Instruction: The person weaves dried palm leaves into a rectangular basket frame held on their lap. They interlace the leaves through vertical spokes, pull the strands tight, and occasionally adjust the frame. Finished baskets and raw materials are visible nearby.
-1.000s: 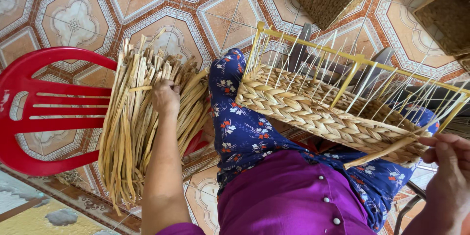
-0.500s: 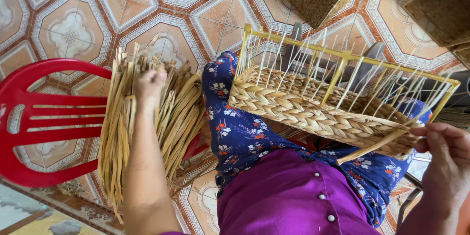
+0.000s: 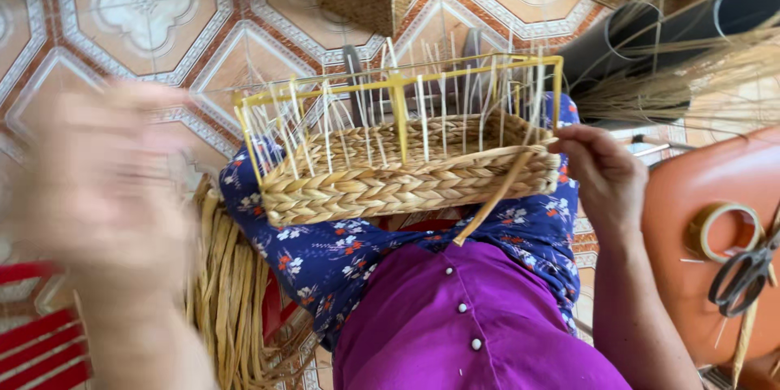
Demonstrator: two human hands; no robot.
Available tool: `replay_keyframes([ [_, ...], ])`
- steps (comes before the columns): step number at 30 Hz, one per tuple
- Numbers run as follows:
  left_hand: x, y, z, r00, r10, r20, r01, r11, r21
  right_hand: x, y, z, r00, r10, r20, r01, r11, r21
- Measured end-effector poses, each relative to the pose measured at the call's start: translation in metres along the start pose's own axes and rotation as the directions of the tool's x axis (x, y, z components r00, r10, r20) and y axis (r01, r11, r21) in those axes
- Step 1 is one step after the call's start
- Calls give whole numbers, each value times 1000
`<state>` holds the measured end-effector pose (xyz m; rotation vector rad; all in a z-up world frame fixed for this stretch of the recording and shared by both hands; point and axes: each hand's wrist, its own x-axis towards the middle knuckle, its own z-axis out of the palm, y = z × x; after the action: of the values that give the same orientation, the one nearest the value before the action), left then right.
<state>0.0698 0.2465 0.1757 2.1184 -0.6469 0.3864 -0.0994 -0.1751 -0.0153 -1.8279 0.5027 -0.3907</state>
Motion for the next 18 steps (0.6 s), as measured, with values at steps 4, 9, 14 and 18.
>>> replay_keyframes([
  [4, -15, 51, 159, 877, 285, 388, -125, 913, -389, 8, -3, 11, 997, -8, 80, 31, 954, -297],
  [9, -35, 50, 274, 908, 75, 413, 105, 912, -396, 10, 8, 22, 999, -3, 34, 12, 968, -249],
  [14, -53, 36, 313, 880, -49, 472, 186, 951, -248, -6, 21, 10, 996, -63, 61, 68, 995, -75],
  [18, -62, 27, 321, 816, -84, 572, 231, 954, -190, -14, 25, 4, 990, -94, 101, 87, 994, 71],
])
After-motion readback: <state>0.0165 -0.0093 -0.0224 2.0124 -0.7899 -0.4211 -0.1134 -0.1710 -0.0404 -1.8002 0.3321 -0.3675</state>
